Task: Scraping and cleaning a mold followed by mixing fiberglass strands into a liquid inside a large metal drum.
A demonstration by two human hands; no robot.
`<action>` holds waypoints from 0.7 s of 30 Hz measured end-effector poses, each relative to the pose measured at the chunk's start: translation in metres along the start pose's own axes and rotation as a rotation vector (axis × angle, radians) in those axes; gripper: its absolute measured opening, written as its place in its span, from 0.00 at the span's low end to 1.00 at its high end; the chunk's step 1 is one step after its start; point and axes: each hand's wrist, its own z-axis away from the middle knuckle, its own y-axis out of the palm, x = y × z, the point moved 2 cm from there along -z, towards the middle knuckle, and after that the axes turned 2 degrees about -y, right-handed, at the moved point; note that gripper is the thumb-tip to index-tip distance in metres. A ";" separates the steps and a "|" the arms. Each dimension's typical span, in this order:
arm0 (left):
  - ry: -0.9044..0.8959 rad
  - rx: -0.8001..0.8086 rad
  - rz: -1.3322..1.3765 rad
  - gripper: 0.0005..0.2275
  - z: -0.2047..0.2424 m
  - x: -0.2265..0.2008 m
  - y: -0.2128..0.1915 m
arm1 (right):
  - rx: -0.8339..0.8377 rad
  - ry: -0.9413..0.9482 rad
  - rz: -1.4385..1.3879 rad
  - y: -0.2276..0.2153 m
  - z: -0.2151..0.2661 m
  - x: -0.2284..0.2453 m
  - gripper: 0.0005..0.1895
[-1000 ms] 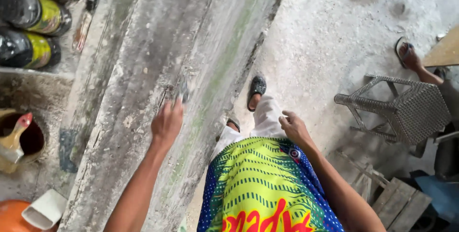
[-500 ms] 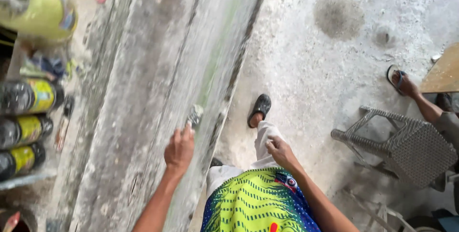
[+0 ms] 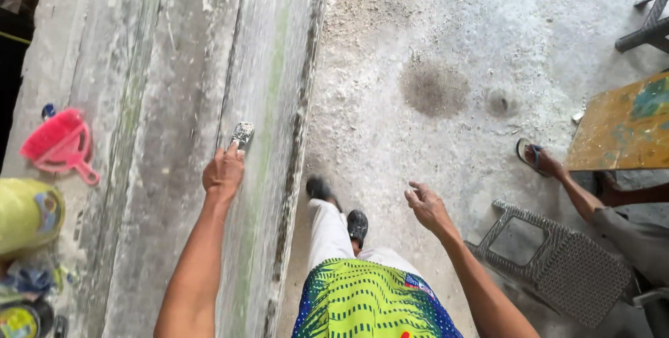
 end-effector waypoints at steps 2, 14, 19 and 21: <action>-0.001 0.011 -0.008 0.20 -0.035 -0.021 -0.012 | 0.007 0.026 -0.008 -0.006 -0.026 0.010 0.29; 0.047 0.082 -0.021 0.19 -0.296 -0.186 -0.119 | 0.114 0.068 0.143 -0.060 -0.228 0.129 0.30; 0.078 0.092 -0.046 0.18 -0.386 -0.248 -0.159 | 0.074 0.103 0.095 -0.105 -0.286 0.164 0.32; 0.080 0.104 -0.034 0.17 -0.415 -0.263 -0.169 | 0.069 0.132 0.062 -0.119 -0.301 0.190 0.31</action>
